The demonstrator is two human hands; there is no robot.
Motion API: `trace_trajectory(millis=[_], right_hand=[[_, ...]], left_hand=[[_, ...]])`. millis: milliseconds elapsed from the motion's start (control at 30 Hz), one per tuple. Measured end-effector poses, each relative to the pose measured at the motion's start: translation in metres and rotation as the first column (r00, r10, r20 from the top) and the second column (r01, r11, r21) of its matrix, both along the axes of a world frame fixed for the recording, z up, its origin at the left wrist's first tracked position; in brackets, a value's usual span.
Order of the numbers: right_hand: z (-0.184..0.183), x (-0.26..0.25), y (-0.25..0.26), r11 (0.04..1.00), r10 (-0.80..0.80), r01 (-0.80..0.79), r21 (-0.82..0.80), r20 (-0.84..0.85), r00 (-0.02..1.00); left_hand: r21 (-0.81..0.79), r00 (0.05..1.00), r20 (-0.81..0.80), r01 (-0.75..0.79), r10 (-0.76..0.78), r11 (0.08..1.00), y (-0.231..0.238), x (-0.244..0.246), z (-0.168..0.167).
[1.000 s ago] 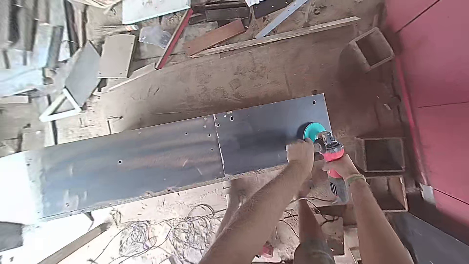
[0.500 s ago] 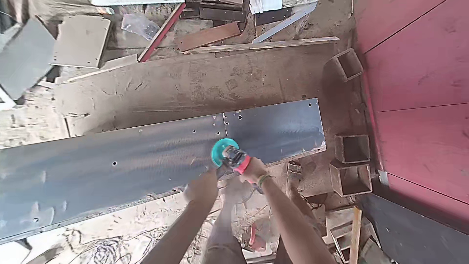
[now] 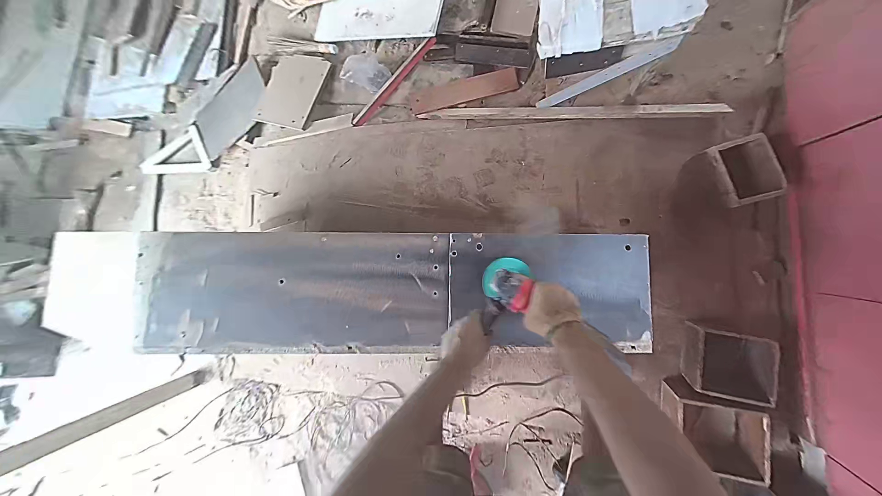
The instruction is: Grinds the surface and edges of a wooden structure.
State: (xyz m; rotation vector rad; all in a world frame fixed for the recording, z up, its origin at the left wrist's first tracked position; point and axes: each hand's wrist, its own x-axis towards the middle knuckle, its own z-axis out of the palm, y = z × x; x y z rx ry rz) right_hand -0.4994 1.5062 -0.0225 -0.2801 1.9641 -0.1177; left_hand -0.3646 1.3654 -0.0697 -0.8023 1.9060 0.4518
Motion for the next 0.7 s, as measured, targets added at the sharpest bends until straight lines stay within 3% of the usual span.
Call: trace_trajectory(millis=[200, 367, 500, 567, 600, 700], right_hand=[[-0.050, -0.007, 0.168, 0.929, -0.270, 0.263, 0.259, -0.009, 0.963], [-0.107, 0.000, 0.237, 0.808, -0.559, 0.562, 0.175, -0.073, 0.826], [-0.117, 0.026, 0.184, 0.565, -0.809, 0.810, -0.160, 0.088, 0.582], [-0.116, 0.037, 0.126, 0.506, -0.817, 0.825, -0.253, 0.167, 0.552], [-0.115, 0.038, 0.095, 0.533, -0.792, 0.800, -0.275, 0.172, 0.586], [-0.090, 0.049, -0.004, 0.758, -0.596, 0.620, -0.202, 0.169, 0.785]], left_hand=[[0.179, 0.953, 0.025, 0.294, -0.303, 0.939, 0.140, -0.074, -0.021], [0.194, 0.885, -0.058, 0.464, -0.462, 0.864, 0.189, -0.134, -0.006], [0.072, 0.888, -0.040, 0.461, -0.459, 0.885, 0.160, -0.155, 0.048], [-0.011, 0.899, -0.034, 0.436, -0.436, 0.900, 0.111, -0.144, 0.071], [-0.060, 0.895, -0.027, 0.443, -0.445, 0.895, 0.081, -0.135, 0.077], [-0.159, 0.876, 0.096, 0.482, -0.472, 0.862, -0.013, -0.094, 0.093]])
